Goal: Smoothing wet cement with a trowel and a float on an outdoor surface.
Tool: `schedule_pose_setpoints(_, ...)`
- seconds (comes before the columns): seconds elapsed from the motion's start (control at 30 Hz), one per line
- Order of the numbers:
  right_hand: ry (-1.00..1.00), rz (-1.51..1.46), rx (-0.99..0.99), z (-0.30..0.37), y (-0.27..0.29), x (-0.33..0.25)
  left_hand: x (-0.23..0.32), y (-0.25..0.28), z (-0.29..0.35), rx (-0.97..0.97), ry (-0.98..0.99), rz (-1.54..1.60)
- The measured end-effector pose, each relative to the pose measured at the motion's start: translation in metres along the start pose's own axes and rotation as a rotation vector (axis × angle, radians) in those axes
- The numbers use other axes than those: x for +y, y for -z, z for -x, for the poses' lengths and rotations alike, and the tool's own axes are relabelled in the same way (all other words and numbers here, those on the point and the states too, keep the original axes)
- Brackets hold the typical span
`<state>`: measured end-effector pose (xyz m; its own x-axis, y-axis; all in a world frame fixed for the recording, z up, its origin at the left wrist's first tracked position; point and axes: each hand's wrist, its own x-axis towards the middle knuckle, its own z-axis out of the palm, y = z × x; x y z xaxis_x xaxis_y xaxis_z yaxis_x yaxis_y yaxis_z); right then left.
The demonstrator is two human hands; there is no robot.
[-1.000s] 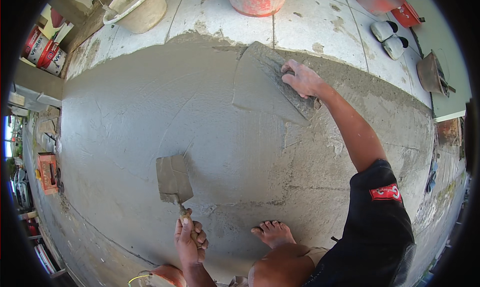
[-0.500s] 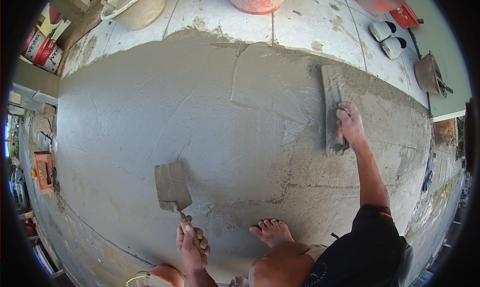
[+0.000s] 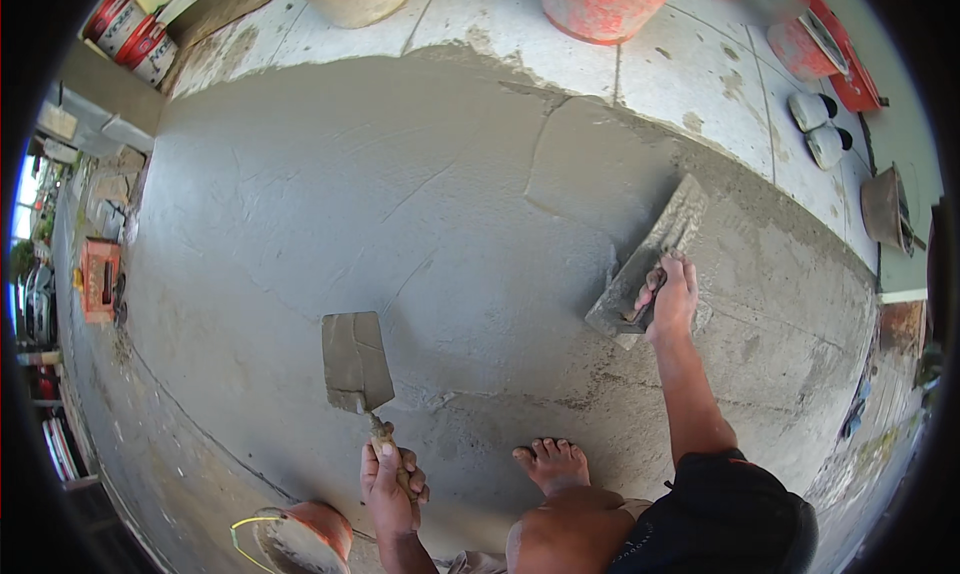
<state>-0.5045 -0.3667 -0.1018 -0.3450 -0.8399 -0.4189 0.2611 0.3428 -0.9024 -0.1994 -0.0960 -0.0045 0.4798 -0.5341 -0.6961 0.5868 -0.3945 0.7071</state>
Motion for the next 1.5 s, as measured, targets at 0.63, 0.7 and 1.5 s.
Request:
schedule_pose_setpoints(0.63, -0.039, 0.344, -0.669, 0.034, -0.401, 0.068, -0.035, 0.084, 0.048, 0.242, 0.097, -0.041)
schedule_pose_setpoints(0.7, 0.049, 0.472, -0.647, 0.017, -0.379, 0.057, -0.04, 0.087, 0.048, 0.2, 0.079, -0.023)
schedule_pose_setpoints(1.5, 0.087, 0.058, -0.876, 0.102, -0.309, 0.083, -0.022, 0.164, 0.055, 0.245, 0.063, -0.086)
